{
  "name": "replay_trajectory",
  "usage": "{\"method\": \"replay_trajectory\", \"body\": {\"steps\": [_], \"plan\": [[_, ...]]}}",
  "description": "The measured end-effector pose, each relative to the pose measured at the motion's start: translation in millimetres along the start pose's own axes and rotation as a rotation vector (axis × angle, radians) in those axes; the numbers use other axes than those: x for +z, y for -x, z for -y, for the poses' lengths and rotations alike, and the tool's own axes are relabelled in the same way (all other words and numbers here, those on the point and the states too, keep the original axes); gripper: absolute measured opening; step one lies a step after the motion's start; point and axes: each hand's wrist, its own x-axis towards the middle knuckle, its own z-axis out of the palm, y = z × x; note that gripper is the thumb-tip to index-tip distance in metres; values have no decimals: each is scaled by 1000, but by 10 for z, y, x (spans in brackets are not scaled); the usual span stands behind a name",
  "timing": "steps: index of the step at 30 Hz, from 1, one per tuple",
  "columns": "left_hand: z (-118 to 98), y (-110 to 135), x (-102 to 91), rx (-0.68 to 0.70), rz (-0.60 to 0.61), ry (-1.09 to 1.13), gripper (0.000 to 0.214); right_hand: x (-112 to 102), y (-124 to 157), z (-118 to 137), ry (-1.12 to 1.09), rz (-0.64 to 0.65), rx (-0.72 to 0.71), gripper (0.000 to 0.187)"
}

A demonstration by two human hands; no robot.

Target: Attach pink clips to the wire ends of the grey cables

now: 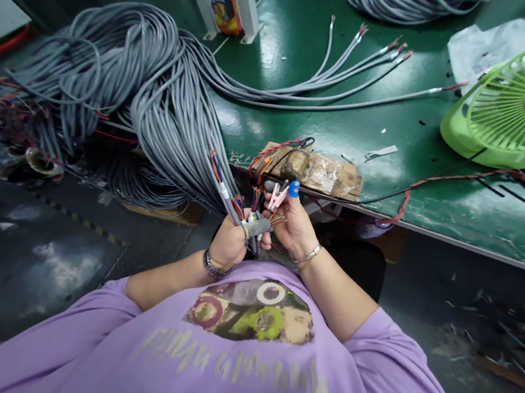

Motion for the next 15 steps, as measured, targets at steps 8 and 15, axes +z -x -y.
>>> {"method": "replay_trajectory", "body": {"steps": [8, 15], "plan": [[16, 113, -94, 41, 33, 58, 35, -5, 64, 61, -91, -85, 5, 55], [54, 85, -81, 41, -26, 60, 33, 24, 82, 109, -37, -125, -14, 40]]}}
